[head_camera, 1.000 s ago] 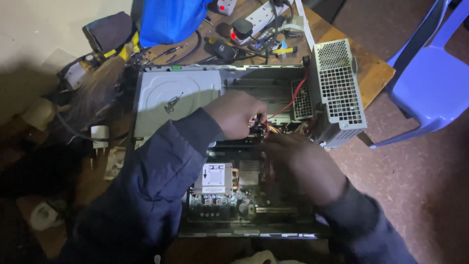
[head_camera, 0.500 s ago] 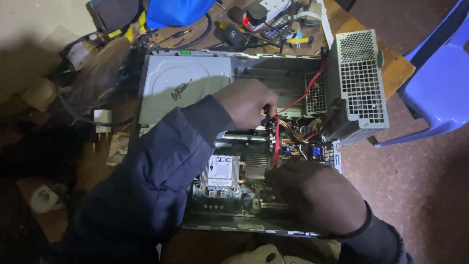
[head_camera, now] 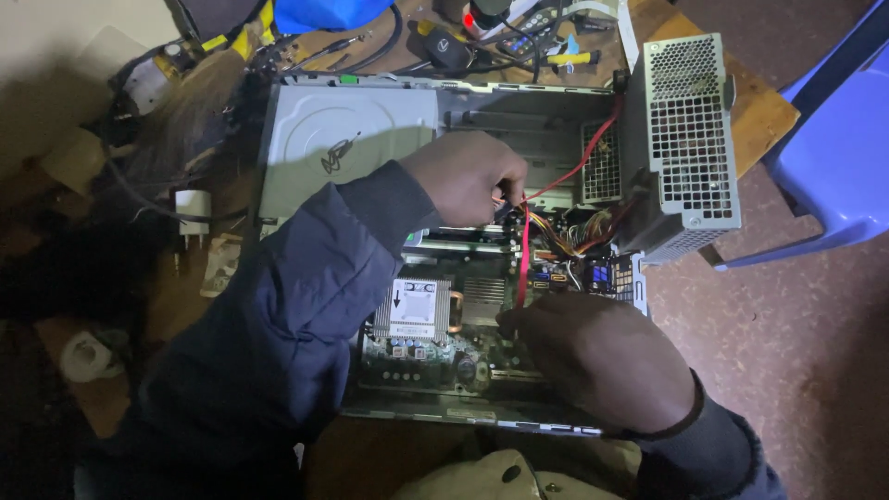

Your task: The person works inside an open desktop computer case, disconnects internal cables, removes a RAM stick, cleans its contacts with a small brush, and then reinstalls the RAM and reconnects the cables.

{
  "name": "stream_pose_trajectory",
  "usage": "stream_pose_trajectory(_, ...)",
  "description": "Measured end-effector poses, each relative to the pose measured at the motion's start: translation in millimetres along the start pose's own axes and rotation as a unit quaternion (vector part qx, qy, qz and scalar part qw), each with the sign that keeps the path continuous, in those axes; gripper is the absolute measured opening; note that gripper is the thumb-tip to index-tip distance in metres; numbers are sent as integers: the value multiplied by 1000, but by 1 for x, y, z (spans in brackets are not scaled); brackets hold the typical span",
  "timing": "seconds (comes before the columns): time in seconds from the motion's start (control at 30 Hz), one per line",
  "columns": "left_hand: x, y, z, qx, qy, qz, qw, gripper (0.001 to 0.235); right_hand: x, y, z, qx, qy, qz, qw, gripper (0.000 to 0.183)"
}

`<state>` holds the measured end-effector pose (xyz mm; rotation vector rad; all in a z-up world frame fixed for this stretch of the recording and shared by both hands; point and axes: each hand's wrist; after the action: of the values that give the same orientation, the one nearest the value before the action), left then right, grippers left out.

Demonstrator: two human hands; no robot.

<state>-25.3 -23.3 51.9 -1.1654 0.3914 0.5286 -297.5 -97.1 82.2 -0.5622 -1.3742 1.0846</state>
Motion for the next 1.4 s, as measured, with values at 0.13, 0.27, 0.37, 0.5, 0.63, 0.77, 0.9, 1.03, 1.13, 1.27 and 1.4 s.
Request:
stream_pose_trajectory(0.13,-1,-1,0,-6,-2,-16,1000,40,-1,2,0,3,14,2,1000,31)
stream_pose_trajectory(0.27,-10,-4,6,14,-33,-8,999,35,-3,4,0,-21,-12,17,1000,32)
stream_pose_trajectory(0.37,-13,-5,7,22,-54,-12,998,34,-2,5,2,-45,-10,-19,999,35)
stream_pose_trajectory(0.5,-16,-7,9,28,-56,-12,998,35,0,3,2,-49,9,-61,997,34)
stream_pose_trajectory(0.63,-12,-6,7,30,-58,-10,998,36,0,2,2,-49,5,-59,997,28)
stream_pose_trajectory(0.77,-2,-1,3,17,-32,-24,999,38,-1,3,5,-71,16,-89,993,38)
stream_pose_trajectory(0.9,-10,-5,9,5,-45,-9,999,38,-3,4,7,-101,12,-103,989,36)
stream_pose_trajectory(1.03,-4,-4,9,-5,-40,14,999,39,-7,9,5,-77,16,-68,995,19)
stream_pose_trajectory(1.13,22,2,0,-82,54,-13,995,31,-10,11,3,2,14,27,1000,36)
stream_pose_trajectory(1.27,32,-2,1,-218,122,-71,966,30,-6,6,1,12,15,30,999,27)
stream_pose_trajectory(1.4,-10,-1,-5,-317,240,-176,900,42,-3,3,2,0,11,7,1000,16)
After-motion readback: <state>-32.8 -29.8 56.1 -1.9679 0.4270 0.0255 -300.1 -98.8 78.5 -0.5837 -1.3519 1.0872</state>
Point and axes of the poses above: each hand's wrist, its own z-axis away from the middle knuckle, its own y-axis out of the palm, x = y × z, and after that the axes turned 10 degrees about x, right-handed
